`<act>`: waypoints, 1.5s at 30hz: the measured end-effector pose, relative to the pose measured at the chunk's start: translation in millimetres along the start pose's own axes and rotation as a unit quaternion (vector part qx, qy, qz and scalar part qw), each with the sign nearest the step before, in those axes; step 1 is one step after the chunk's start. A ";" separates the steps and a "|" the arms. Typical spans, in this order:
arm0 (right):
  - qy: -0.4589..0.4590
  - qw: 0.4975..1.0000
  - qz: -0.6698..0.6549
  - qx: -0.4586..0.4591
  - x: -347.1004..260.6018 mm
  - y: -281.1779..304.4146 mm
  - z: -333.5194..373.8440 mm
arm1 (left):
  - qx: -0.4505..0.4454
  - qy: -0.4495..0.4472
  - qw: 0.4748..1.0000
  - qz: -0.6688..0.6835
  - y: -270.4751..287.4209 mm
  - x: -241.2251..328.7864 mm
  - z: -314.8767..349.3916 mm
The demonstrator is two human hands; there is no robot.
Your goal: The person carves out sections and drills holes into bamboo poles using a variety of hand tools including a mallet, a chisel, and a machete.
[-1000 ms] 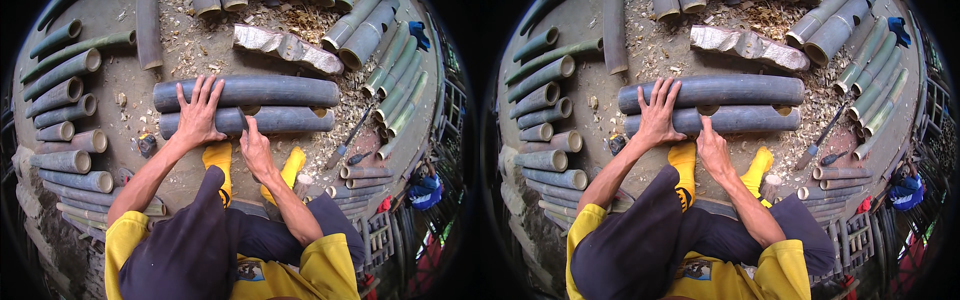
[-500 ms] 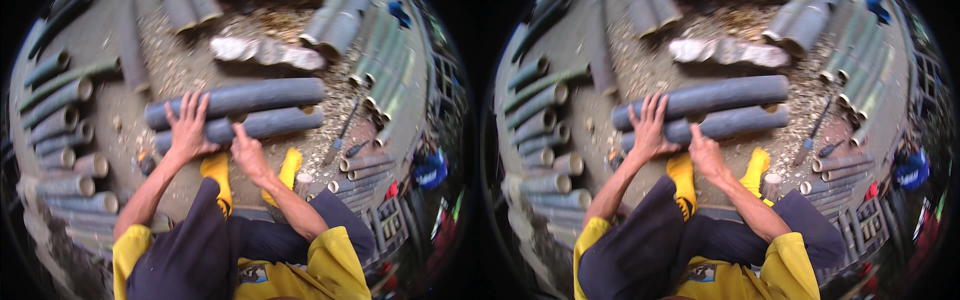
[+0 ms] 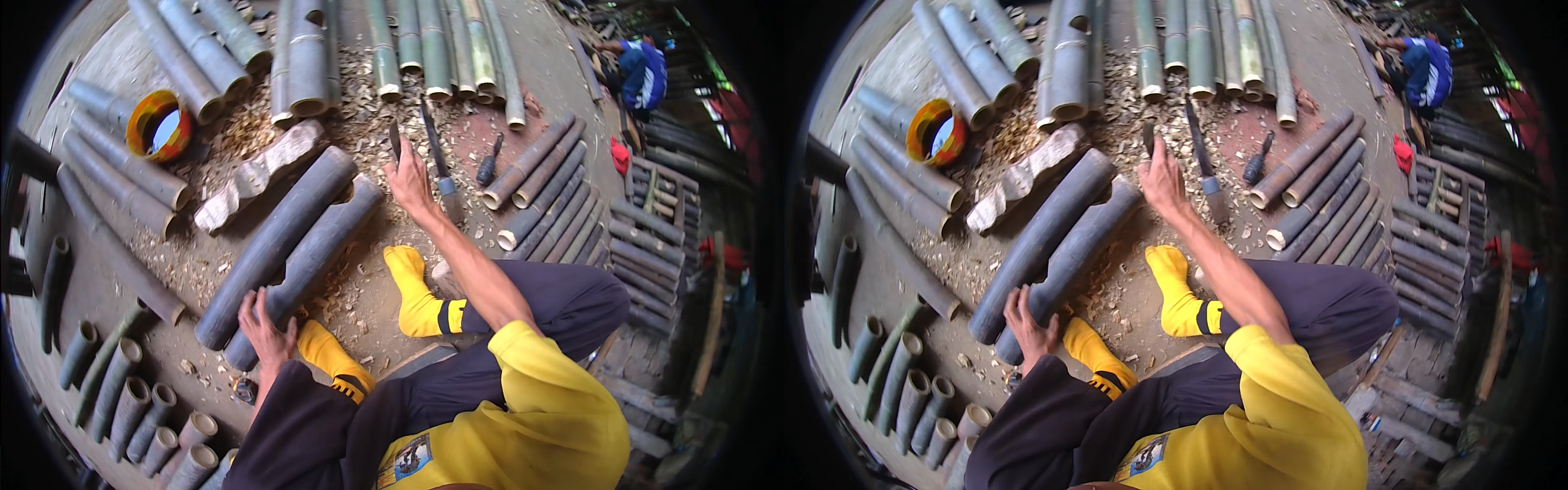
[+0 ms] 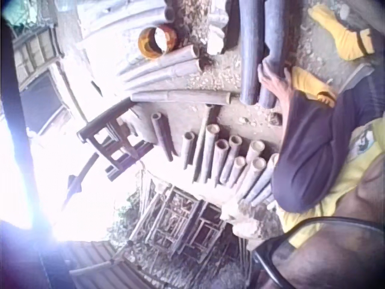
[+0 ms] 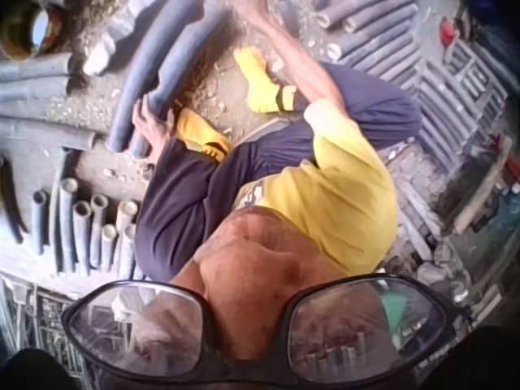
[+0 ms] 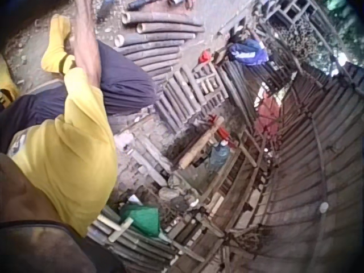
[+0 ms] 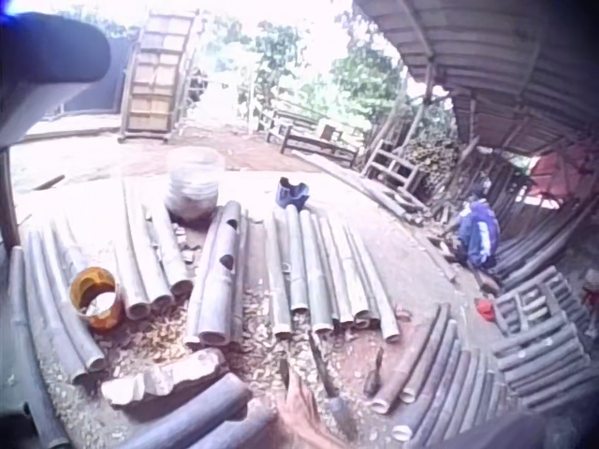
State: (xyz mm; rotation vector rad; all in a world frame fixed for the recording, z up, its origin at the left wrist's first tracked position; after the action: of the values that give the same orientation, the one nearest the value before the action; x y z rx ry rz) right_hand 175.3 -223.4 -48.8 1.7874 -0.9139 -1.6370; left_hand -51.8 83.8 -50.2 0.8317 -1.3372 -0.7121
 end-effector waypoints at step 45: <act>-0.088 0.909 -0.405 0.049 -101.3 12.4 57.8 | -0.239 0.117 0.916 0.301 32.5 10.2 -62.0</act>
State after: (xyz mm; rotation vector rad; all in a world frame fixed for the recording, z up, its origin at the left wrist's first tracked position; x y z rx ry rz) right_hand 113.4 -149.0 17.4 2.2910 -0.3055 -2.3047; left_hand 10.1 99.3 -19.8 0.0833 -1.0516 -0.4000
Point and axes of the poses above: each hand's wrist, its own z-axis away from the middle knuckle, its own y-axis out of the back of the hand, x = y × z, the point moved 1 cm from there along -z, towards the middle knuckle, and after that the axes turned 3 degrees about -z, right-handed, at the moved point
